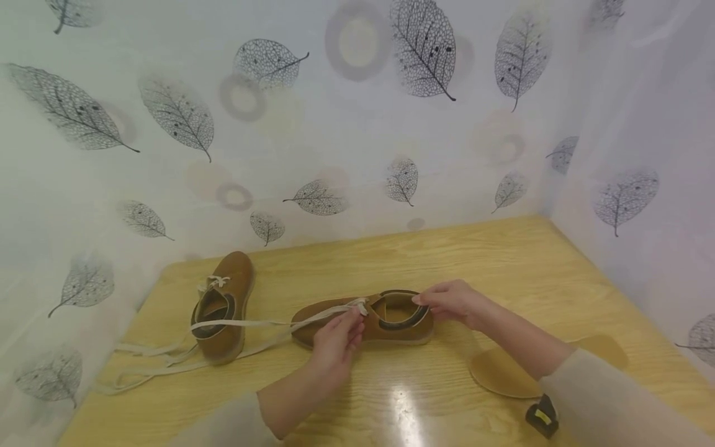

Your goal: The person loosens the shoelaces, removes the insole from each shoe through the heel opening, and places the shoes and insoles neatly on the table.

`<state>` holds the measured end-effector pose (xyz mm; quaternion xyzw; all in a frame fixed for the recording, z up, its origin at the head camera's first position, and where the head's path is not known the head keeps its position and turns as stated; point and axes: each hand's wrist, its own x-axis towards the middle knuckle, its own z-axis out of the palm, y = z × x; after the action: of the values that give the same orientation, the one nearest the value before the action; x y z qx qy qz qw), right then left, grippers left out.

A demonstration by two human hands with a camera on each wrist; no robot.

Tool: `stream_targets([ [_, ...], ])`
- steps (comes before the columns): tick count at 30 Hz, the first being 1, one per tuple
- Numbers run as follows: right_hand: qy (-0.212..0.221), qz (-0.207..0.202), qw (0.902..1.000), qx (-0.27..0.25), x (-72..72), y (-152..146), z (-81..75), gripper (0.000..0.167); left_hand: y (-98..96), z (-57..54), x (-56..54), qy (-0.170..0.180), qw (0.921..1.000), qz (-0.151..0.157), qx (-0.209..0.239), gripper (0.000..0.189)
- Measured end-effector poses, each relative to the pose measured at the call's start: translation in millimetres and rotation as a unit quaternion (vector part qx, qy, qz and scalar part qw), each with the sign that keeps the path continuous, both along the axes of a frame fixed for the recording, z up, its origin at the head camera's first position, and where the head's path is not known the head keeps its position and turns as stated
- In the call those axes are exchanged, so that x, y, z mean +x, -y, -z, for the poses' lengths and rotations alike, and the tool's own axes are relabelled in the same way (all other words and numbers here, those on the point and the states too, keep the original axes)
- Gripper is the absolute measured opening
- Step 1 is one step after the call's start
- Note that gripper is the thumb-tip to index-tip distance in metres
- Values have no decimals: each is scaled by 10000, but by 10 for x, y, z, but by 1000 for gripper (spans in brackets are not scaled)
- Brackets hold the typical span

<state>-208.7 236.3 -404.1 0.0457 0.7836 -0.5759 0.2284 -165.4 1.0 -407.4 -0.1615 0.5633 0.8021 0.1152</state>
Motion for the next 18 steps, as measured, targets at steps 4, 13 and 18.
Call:
stream_targets([
  [4,-16,-27,10000,29,4,-4,2,45,-47,-85,-17,252,9996,94,-66,32],
  [13,-49,-144,9999,12,-24,0,4,45,-154,-29,-47,-14,9978,117,-653,24],
  [18,-15,-144,9999,75,-20,-2,4,51,-222,10,-26,-83,9958,-29,-915,23],
])
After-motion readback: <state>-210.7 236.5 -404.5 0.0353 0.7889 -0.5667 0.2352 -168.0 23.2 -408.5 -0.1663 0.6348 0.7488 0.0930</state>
